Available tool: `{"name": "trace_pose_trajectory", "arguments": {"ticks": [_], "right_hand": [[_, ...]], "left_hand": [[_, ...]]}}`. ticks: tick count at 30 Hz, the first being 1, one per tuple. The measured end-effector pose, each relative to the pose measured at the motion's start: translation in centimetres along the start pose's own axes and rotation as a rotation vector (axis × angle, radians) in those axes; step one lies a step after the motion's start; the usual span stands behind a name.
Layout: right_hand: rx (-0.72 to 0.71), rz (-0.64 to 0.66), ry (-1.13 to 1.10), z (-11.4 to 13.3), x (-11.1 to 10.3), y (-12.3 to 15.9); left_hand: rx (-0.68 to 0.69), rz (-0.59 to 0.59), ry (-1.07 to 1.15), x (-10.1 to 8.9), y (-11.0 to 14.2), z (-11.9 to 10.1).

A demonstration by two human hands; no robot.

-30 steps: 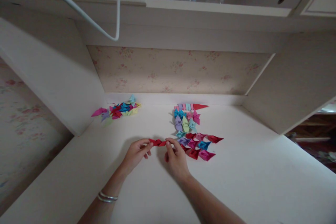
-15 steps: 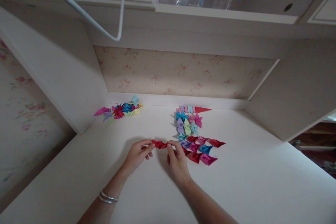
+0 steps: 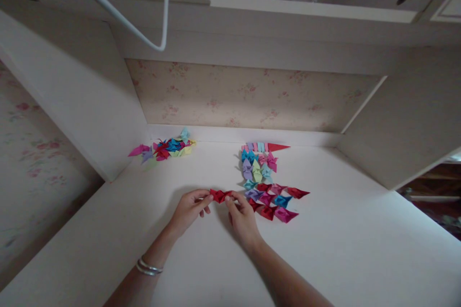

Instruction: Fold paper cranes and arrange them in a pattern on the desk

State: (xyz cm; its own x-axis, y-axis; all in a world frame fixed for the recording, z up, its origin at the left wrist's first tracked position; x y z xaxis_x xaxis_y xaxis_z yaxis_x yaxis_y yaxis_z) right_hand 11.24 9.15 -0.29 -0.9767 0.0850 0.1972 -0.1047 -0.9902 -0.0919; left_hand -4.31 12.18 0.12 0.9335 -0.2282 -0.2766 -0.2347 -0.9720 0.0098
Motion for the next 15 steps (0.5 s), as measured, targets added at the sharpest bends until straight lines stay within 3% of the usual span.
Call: {"name": "trace_pose_trajectory", "arguments": {"ticks": [15], "right_hand": [[0.093,-0.006,-0.085,-0.62,0.08,0.12]], "left_hand": [[-0.025,0.047,-0.022,0.77,0.05,0.51]]}}
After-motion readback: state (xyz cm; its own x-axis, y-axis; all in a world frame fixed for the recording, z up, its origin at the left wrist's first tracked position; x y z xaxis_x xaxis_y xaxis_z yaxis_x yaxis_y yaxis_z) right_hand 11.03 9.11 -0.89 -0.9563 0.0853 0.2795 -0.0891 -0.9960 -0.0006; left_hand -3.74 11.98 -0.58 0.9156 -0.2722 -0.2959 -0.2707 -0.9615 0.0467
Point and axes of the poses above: each hand's wrist, its own y-axis away from the middle knuckle, its own x-axis out of the palm, z = x × y, the point moved 10 cm from there along -y, towards the middle knuckle, and after that the axes turned 10 degrees about -y, right-handed, at the moved point
